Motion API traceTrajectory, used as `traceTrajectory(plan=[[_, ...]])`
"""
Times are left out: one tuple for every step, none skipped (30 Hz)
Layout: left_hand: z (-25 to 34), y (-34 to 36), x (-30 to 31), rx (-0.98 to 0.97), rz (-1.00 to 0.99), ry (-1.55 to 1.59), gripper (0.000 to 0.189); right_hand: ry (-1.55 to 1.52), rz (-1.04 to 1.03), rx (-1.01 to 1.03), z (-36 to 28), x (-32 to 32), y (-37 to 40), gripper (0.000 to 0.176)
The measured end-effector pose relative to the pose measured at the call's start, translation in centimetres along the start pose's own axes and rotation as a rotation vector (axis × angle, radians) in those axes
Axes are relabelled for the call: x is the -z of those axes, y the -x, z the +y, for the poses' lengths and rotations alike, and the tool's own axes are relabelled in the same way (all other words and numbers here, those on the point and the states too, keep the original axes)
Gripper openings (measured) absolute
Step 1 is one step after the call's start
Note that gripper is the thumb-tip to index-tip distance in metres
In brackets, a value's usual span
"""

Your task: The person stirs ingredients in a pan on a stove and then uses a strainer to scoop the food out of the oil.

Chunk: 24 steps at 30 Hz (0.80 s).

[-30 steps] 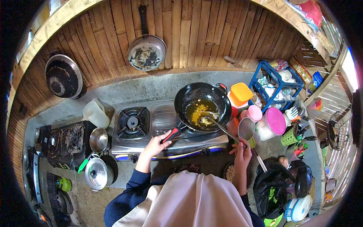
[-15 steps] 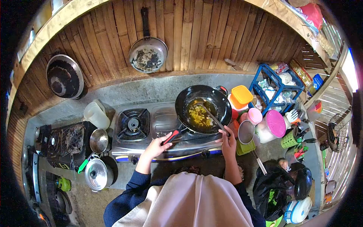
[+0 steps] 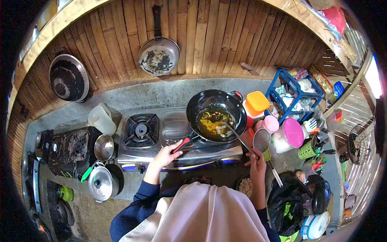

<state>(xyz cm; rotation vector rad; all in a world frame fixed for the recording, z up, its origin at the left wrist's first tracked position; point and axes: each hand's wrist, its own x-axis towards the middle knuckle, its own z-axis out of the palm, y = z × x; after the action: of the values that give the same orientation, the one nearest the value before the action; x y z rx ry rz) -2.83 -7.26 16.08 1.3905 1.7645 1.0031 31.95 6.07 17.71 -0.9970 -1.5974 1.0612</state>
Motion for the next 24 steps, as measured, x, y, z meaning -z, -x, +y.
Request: traceTrajectory(plan=[[0.5, 0.1, 0.0, -0.061, 0.033, -0.041, 0.052, 0.043, -0.004, -0.057, -0.8, 0.6, 0.4, 0.028], [1.1, 0.2, 0.2, 0.047, -0.01, 0.008, 0.052, 0.077, 0.013, -0.045, -1.2, 1.0, 0.6, 0.028], [0.6, 0.2, 0.0, 0.047, -0.011, 0.008, 0.052, 0.078, 0.013, -0.046, -2.0, 1.3, 0.9, 0.028], [-0.3, 0.0, -0.2, -0.011, 0.014, -0.023, 0.052, 0.119, 0.019, -0.074, -2.9, 1.6, 1.2, 0.027], [-1.0, -0.1, -0.3, -0.069, 0.038, -0.054, 0.053, 0.159, 0.026, -0.103, -3.5, 1.9, 1.4, 0.027], [-1.0, -0.2, -0.2, -0.059, 0.024, -0.045, 0.053, 0.158, 0.028, -0.105, -3.8, 2.1, 1.6, 0.027], [-1.0, -0.2, -0.3, -0.059, 0.021, -0.046, 0.053, 0.189, 0.026, -0.069, -4.0, 2.5, 1.8, 0.026], [-1.0, -0.1, -0.3, -0.06, 0.033, -0.066, 0.053, 0.219, 0.024, -0.034, -4.1, 2.9, 1.9, 0.025], [-0.8, -0.1, -0.3, -0.062, 0.045, -0.086, 0.054, 0.218, 0.027, -0.035, -4.0, 3.2, 2.1, 0.025], [-0.6, 0.0, -0.2, -0.062, 0.042, -0.087, 0.054, 0.214, 0.022, -0.042, -3.9, 3.6, 2.2, 0.025], [-0.3, 0.1, -0.1, -0.019, 0.024, -0.066, 0.054, 0.21, 0.016, -0.048, -3.9, 3.7, 2.4, 0.025], [0.0, 0.1, 0.0, 0.025, 0.006, -0.045, 0.055, 0.208, 0.018, -0.048, -4.3, 3.9, 2.5, 0.025], [0.1, 0.1, 0.0, 0.024, 0.006, -0.047, 0.055, 0.194, 0.021, -0.069, -5.1, 4.1, 2.6, 0.025], [0.2, 0.1, 0.0, 0.066, -0.005, -0.032, 0.055, 0.179, 0.022, -0.089, -5.5, 4.2, 2.7, 0.025], [0.3, 0.1, 0.1, 0.107, -0.016, -0.018, 0.056, 0.178, 0.023, -0.089, -5.4, 4.5, 2.8, 0.025], [0.3, 0.1, 0.1, 0.106, -0.015, -0.02, 0.056, 0.15, 0.031, -0.071, -5.2, 4.9, 2.8, 0.026], [0.2, 0.1, 0.1, 0.098, -0.017, -0.021, 0.056, 0.122, 0.038, -0.054, -5.0, 5.2, 2.9, 0.026], [0.2, 0.1, 0.1, 0.091, -0.018, -0.021, 0.056, 0.121, 0.04, -0.053, -5.1, 5.4, 3.0, 0.026], [0.1, 0.1, 0.1, 0.089, -0.018, -0.022, 0.056, 0.096, 0.056, -0.012, -5.2, 5.5, 3.2, 0.025], [0.0, 0.1, 0.1, 0.085, -0.016, -0.021, 0.056, 0.071, 0.072, 0.028, -5.3, 5.7, 3.4, 0.024], [-0.1, 0.0, 0.0, 0.081, -0.013, -0.019, 0.056, 0.071, 0.074, 0.029, -5.5, 5.9, 3.5, 0.024], [-0.5, -0.1, -0.1, 0.08, -0.014, -0.018, 0.056, 0.065, 0.07, 0.021, -5.6, 6.0, 3.7, 0.025], [-1.0, -0.2, -0.2, 0.055, -0.004, -0.035, 0.056, 0.058, 0.066, 0.014, -5.6, 6.1, 3.9, 0.027], [-1.1, -0.2, -0.2, 0.031, 0.006, -0.052, 0.056, 0.06, 0.066, 0.013, -5.7, 6.2, 4.0, 0.027]])
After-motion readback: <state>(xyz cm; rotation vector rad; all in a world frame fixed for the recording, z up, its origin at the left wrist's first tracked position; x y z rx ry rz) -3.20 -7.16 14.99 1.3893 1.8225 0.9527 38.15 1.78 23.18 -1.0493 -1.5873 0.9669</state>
